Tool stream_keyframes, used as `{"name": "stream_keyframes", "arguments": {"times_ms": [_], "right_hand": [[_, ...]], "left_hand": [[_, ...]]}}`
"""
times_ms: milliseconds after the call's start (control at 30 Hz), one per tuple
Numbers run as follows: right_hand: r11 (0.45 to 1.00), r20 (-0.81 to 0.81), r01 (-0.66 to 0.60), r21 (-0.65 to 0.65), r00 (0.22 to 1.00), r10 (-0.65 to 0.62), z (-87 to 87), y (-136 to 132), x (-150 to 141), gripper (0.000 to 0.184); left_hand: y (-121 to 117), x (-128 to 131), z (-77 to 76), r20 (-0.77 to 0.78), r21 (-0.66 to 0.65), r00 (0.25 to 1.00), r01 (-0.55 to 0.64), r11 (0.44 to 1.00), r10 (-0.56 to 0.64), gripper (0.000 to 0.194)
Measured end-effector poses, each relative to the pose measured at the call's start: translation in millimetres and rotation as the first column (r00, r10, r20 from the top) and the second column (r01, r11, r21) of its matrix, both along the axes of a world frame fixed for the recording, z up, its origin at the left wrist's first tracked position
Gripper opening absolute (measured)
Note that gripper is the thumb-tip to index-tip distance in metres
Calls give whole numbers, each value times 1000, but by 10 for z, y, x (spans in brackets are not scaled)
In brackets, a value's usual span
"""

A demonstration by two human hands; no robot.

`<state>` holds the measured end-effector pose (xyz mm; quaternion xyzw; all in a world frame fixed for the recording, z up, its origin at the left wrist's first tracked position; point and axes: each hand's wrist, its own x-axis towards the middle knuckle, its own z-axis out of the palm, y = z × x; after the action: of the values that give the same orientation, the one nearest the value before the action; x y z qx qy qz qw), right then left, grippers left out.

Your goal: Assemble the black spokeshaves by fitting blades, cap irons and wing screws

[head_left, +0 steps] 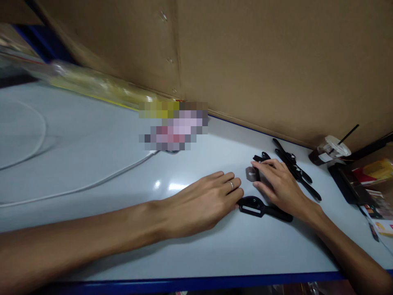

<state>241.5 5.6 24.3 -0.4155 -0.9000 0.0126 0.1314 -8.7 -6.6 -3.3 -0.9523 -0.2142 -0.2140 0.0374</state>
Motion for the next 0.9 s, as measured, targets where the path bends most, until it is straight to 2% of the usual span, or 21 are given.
{"name": "stream_keyframes", "arguments": {"times_ms": [100, 267, 333, 400, 433, 567, 667, 800, 900], "right_hand": [[998, 8, 15, -68, 1000, -15, -8, 15, -27, 38], [964, -124, 95, -248, 984, -129, 41, -2, -2, 46], [943, -184, 128, -308, 964, -192, 62, -20, 26, 33], [934, -230, 139, -328, 948, -222, 91, -45, 66, 9], [936, -254, 143, -322, 939, -231, 111, -62, 85, 6], [931, -409, 182, -317, 859, -307, 214, -167, 108, 13], [875, -497, 106, -473, 788, -364, 241, -260, 49, 19], [767, -464, 3, -641, 795, -391, 143, -325, -44, 19], [777, -435, 17, -630, 821, -371, 53, -332, -79, 19]], "left_hand": [[0, 9, -2, 6, 22, 1000, 13, 1000, -13, 10], [5, 8, 16, 7, 62, 1000, 29, 998, -29, 13], [27, -8, 33, -21, 76, 998, 56, 996, -55, 17], [58, -29, 54, -49, 83, 994, 102, 991, -98, 17], [74, -41, 65, -59, 84, 991, 122, 989, -117, 17], [106, -75, 97, -101, 123, 983, 164, 979, -152, 19], [93, -87, 105, -123, 189, 979, 185, 964, -164, 20], [67, -97, 91, -110, 209, 978, 198, 958, -178, 18], [60, -106, 77, -103, 211, 978, 202, 956, -183, 17]]}}
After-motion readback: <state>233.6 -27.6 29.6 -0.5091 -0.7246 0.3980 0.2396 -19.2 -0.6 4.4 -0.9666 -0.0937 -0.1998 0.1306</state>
